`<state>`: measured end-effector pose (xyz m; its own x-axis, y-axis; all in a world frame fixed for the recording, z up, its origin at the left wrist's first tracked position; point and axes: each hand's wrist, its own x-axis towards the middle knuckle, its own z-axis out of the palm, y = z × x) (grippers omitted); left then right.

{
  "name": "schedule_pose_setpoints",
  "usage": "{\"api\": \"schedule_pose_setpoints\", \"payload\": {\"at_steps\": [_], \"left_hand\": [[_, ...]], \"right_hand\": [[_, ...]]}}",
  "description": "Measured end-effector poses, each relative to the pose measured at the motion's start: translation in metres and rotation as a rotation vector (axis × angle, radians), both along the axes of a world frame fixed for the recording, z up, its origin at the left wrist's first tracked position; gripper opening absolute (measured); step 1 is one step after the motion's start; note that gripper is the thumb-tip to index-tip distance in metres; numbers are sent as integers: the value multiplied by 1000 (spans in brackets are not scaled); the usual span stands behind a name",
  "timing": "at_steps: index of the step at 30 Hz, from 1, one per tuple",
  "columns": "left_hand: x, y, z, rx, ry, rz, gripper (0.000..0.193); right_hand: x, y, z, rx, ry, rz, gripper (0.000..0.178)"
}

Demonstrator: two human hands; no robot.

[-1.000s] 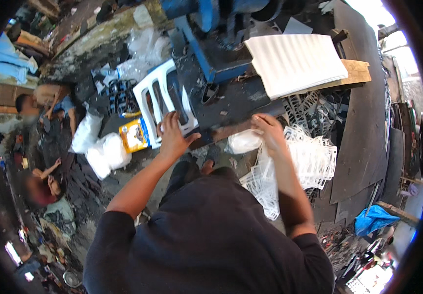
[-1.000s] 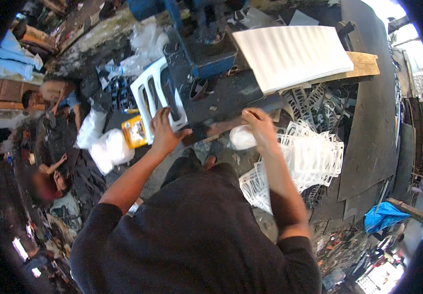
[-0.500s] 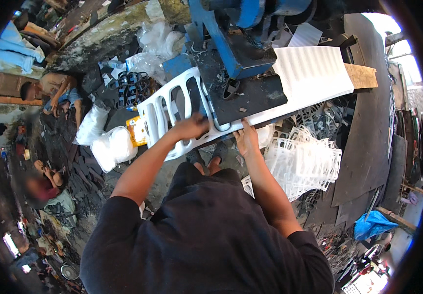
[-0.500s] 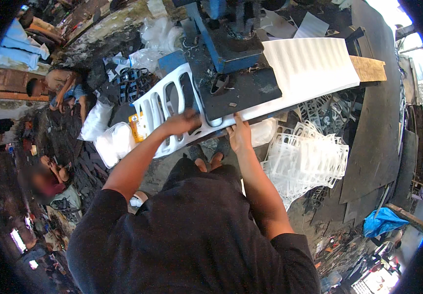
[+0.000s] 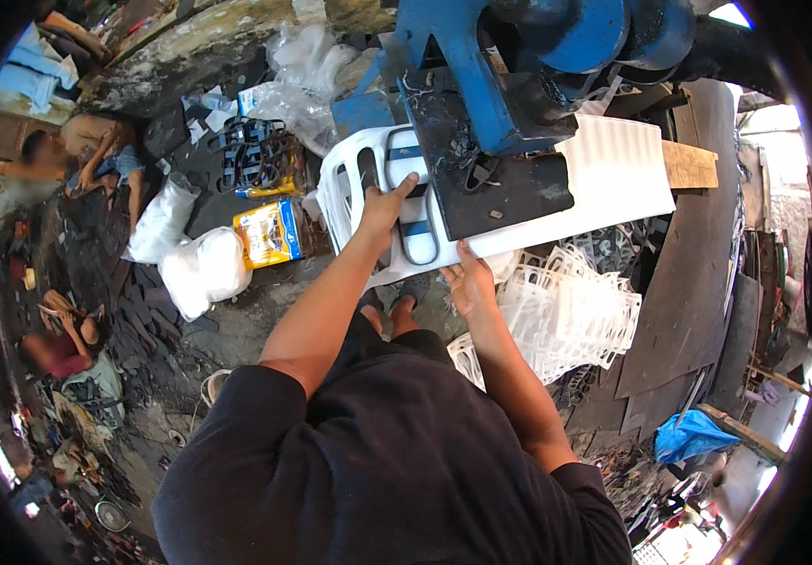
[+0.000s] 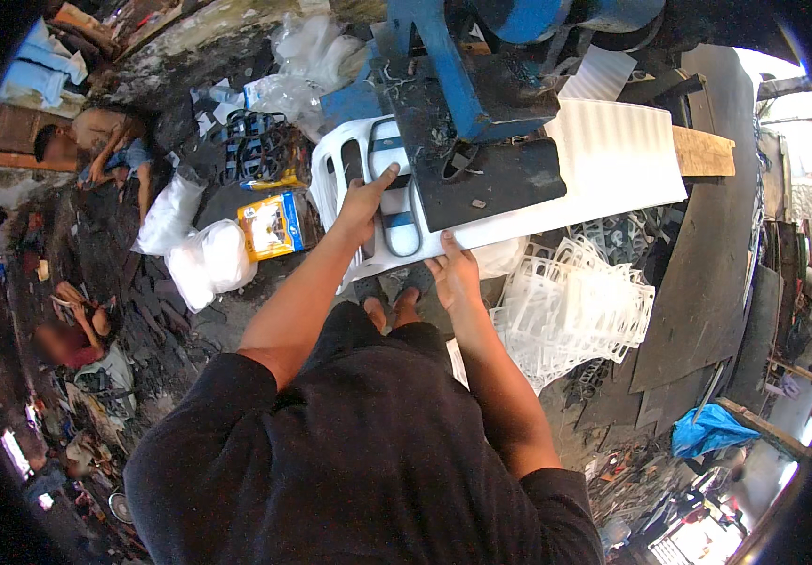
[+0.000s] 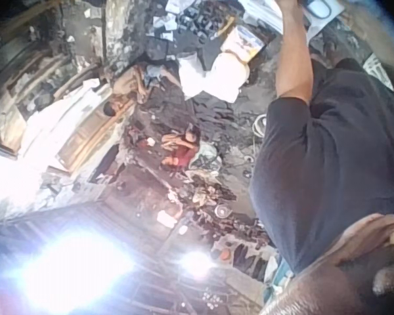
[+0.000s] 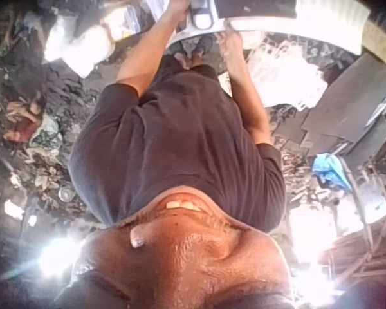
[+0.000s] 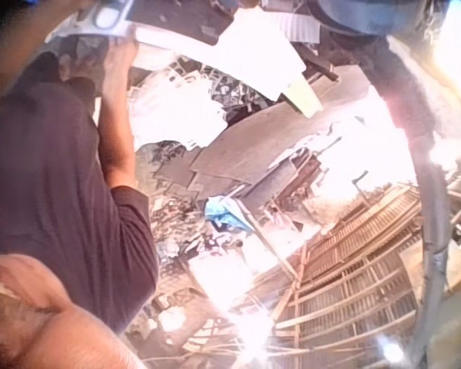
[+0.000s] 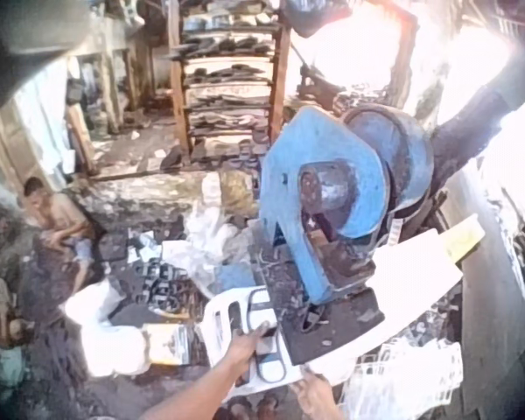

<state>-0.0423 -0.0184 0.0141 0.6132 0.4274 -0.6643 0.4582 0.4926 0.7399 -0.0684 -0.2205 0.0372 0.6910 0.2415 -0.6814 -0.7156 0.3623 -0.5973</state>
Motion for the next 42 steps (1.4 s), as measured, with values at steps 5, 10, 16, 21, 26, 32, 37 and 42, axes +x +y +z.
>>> {"api": "schedule_pose_setpoints", "payload": {"at_steps": [5, 10, 16, 21, 26, 32, 37, 42], "left_hand": [[-5, 16, 13, -126, -31, -21, 82], [-26, 57, -6, -694, -395, -21, 45], [-43, 59, -18, -1095, -705, -75, 26], [-53, 62, -9, -915, -660, -89, 31], [-53, 60, 22, -442, -246, -48, 63], [-52, 22, 68, -145, -352, -50, 80], [-17, 58, 40, -403, -486, -61, 71], [16, 88, 43, -498, -389, -46, 33]], "right_hand": [[-5, 17, -5, -44, 61, -97, 34], [5, 17, -9, -67, 43, -91, 32], [3, 8, -8, -172, 53, -5, 35], [10, 6, 22, -336, 238, 366, 40], [0, 45, 117, -456, -277, 879, 57], [45, 133, 104, -565, -607, 452, 57], [58, 121, 93, -489, -579, 453, 44], [51, 116, 91, -391, -563, 486, 47]]}}
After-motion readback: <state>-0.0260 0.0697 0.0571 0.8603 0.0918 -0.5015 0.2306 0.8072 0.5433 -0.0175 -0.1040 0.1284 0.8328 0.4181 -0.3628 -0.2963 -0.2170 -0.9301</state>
